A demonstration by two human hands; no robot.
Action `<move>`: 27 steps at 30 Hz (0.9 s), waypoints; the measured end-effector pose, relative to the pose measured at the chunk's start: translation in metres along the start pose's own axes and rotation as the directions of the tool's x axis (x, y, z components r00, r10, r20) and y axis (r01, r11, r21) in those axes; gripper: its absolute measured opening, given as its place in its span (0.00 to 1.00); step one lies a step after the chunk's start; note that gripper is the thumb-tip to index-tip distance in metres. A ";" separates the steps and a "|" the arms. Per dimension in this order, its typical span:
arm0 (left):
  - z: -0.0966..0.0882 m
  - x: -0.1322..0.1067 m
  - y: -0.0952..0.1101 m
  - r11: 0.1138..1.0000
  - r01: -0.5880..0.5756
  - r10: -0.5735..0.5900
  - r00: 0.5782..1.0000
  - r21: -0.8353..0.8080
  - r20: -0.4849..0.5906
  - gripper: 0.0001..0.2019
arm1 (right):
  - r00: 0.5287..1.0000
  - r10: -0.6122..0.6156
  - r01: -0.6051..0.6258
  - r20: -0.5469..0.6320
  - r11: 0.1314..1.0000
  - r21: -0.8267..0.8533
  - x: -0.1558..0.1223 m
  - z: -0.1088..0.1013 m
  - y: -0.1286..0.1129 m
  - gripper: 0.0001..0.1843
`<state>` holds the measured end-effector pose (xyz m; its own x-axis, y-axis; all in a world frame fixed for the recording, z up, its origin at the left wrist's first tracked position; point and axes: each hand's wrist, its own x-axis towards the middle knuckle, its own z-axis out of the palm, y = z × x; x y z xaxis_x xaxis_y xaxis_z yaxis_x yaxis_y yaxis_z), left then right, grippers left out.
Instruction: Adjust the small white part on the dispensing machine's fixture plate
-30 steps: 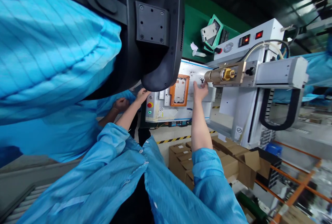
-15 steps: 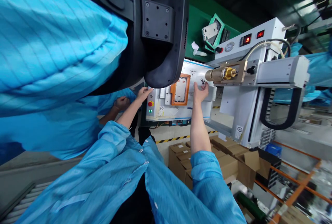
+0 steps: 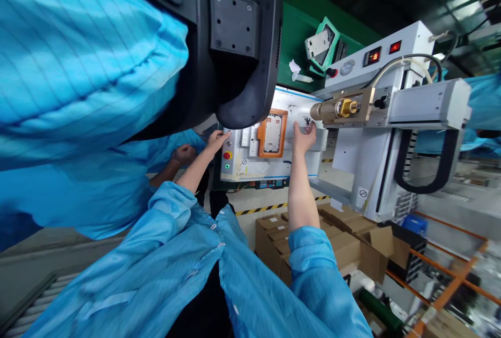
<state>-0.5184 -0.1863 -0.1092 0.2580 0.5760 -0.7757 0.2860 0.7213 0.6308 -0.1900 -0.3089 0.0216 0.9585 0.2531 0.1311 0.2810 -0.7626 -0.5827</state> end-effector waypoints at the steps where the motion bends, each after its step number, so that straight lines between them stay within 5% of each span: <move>1: 0.000 0.000 0.001 1.000 0.001 -0.001 1.000 -0.002 -0.003 0.15 | 1.000 -0.002 0.002 -0.004 1.000 0.006 -0.002 0.000 0.000 0.43; 27: 0.001 -0.007 0.006 0.998 -0.008 0.007 1.000 -0.066 -0.011 0.15 | 0.985 0.099 -0.091 0.140 0.994 -0.065 -0.042 -0.015 0.000 0.46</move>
<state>-0.5179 -0.1859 -0.1003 0.2495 0.5856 -0.7713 0.2225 0.7405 0.6342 -0.2293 -0.3283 0.0280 0.9656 0.2569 -0.0406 0.1954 -0.8197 -0.5385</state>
